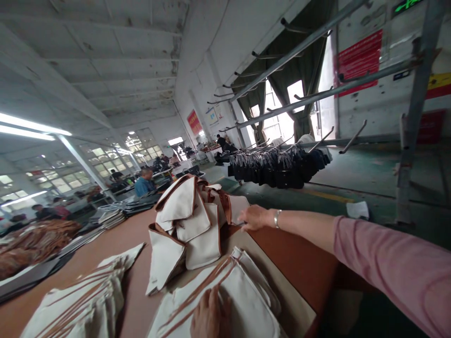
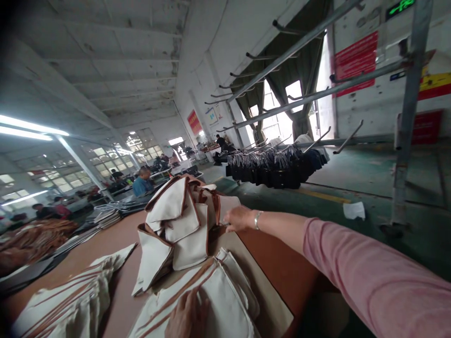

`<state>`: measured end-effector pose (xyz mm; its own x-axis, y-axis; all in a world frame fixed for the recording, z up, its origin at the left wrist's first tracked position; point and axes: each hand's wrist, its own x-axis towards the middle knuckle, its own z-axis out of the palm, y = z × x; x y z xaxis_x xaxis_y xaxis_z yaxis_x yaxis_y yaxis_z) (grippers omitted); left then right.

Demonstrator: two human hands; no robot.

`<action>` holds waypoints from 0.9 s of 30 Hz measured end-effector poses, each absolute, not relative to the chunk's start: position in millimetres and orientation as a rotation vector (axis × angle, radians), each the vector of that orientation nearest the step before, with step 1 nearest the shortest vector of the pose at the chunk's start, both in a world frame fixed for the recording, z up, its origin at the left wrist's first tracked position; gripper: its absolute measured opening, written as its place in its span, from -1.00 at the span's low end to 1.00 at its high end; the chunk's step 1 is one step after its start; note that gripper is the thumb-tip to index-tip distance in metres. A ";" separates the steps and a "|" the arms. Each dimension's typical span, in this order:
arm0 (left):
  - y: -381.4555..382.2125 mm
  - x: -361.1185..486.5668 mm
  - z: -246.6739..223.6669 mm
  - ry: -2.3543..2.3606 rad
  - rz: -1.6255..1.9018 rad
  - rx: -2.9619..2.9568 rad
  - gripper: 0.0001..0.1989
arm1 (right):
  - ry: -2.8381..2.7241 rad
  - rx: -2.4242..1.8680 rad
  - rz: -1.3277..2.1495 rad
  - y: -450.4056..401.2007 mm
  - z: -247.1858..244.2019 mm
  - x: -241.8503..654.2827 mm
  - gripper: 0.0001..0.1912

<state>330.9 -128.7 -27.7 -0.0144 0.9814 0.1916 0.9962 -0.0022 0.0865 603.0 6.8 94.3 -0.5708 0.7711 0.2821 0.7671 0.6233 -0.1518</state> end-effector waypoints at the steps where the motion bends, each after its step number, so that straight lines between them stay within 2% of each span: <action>1: -128.1 333.1 -25.9 -2.162 -0.315 -2.158 -0.55 | -2.539 -1.231 0.080 1.0 69.0 598.1 -0.73; 5: -125.6 339.1 -14.7 -2.102 -0.410 -2.225 -0.59 | -2.435 -1.207 0.326 -33.2 -7.2 581.4 -0.80; 9: -117.6 344.2 -1.1 -2.081 -0.537 -2.359 -0.74 | -2.135 -1.247 0.564 -65.4 -32.8 576.9 -0.66; 12: -117.5 346.3 10.1 -2.087 -0.671 -2.471 -0.83 | -1.945 -1.216 0.755 -81.4 -27.1 586.4 -0.54; 17: -146.2 342.6 31.1 -2.083 -0.938 -2.788 -0.57 | -1.792 -1.085 0.934 -99.0 7.0 603.6 -0.61; 20: -172.8 340.2 39.9 -2.171 -1.200 -2.851 -0.52 | -1.814 -1.000 1.053 -110.9 26.5 592.9 -0.64; 23: -193.9 341.3 45.7 -2.278 -1.339 -2.732 -0.58 | -1.928 -0.932 1.170 -123.0 35.2 564.6 -0.72; 25: -203.4 343.1 50.6 -2.279 -1.245 -2.618 -0.67 | -2.004 -0.937 1.150 -128.6 34.8 544.4 -0.77; 27: -212.3 343.9 58.6 -2.253 -1.143 -2.563 -0.73 | -2.064 -0.968 1.055 -130.7 30.4 529.6 -0.74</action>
